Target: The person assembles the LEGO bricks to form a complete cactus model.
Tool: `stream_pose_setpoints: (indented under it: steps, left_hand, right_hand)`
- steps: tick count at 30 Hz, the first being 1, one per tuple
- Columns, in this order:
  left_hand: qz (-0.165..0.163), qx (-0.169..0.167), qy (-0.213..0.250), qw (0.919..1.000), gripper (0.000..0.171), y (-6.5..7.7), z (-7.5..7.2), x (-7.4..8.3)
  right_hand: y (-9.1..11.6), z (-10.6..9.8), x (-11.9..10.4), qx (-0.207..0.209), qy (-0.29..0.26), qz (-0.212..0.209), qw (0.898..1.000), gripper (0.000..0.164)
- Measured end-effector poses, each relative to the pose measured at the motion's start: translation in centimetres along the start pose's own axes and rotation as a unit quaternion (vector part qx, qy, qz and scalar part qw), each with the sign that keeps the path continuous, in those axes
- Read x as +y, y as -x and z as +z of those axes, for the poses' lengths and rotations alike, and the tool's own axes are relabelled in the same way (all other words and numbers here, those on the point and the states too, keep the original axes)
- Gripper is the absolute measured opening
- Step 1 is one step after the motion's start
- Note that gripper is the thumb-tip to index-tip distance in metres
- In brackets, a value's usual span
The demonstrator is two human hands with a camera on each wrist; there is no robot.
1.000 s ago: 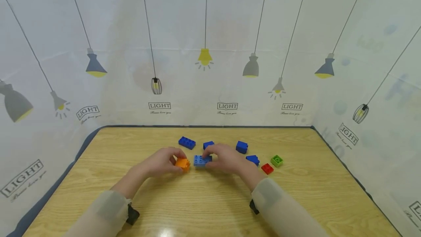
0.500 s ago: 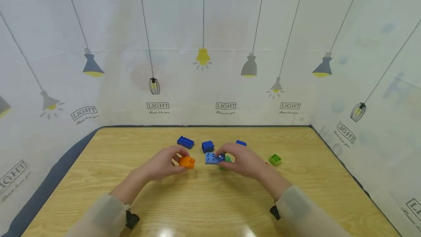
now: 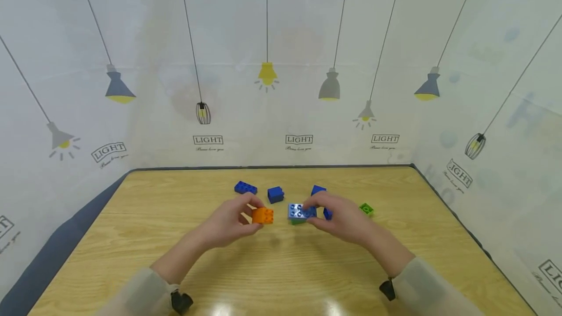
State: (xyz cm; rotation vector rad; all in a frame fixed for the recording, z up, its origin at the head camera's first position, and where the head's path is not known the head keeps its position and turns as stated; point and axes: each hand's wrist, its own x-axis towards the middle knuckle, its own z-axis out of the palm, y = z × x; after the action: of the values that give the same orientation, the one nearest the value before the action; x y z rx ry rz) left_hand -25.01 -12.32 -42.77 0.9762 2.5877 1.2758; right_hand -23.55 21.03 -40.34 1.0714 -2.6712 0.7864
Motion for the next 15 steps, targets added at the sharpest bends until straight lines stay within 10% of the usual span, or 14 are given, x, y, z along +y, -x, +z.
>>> stream_pose_setpoints:
  steps: [15]
  left_hand:
    - [0.039,0.018,0.032,0.9985,0.041,0.1,1.1,1.7]
  right_hand:
    - [1.3,-1.2,-0.5,0.024,-0.036,-0.01,0.999,0.033]
